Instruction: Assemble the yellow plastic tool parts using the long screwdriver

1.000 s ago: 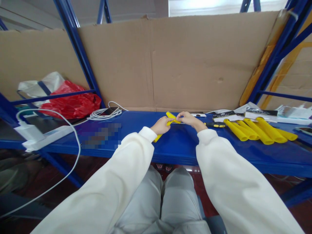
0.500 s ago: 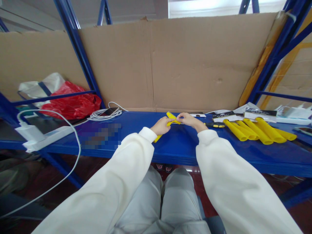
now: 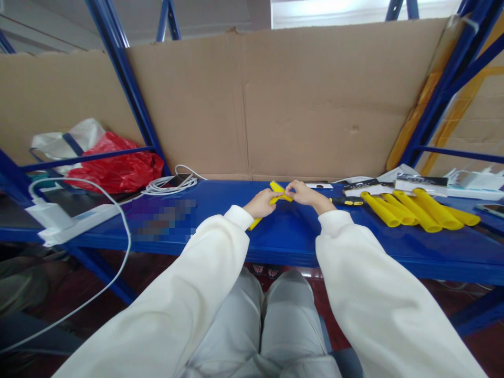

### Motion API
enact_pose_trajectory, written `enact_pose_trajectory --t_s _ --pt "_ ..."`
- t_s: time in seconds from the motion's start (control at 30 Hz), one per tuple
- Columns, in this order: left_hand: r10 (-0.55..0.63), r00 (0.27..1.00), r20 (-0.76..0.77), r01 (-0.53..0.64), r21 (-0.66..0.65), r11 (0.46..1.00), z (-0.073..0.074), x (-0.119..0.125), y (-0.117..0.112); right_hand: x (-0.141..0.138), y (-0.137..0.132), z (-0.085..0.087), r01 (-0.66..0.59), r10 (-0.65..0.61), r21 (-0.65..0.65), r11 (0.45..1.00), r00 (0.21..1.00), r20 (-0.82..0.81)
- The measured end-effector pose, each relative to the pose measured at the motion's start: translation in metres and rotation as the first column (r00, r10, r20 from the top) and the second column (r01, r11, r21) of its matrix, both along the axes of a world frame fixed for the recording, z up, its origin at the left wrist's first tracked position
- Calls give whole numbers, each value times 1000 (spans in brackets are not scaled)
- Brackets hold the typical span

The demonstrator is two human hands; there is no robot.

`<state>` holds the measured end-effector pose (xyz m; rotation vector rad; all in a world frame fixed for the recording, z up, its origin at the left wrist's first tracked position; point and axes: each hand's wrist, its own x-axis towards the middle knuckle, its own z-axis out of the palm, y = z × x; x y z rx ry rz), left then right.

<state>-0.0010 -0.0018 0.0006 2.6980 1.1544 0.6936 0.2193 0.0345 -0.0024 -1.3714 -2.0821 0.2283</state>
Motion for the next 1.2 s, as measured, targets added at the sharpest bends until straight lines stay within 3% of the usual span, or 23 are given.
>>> enact_pose_trajectory --t_s 0.17,0.33,0.53,0.87,1.0,1.2 --pt "5 1000 1 -5 1 1000 0 -1 0 1 5 -4 -2 2 3 1000 1000 -30" --pt "12 1000 3 -12 9 1000 0 0 -1 -1 3 -7 -36 25 -47 998 979 -205" --pt "-2 1000 17 2 17 1000 -2 -1 2 -4 0 -7 -2 -37 -122 993 946 -321" --pt "84 994 69 -85 8 996 -1 -2 -1 2 -10 5 51 -126 -252 966 949 -288" --pt "67 998 -2 -67 24 997 4 0 -6 3 -11 3 57 -129 -253 966 952 -279" --pt "105 967 -232 -103 22 994 9 4 -14 5 -10 1 67 -128 -226 972 955 -267"
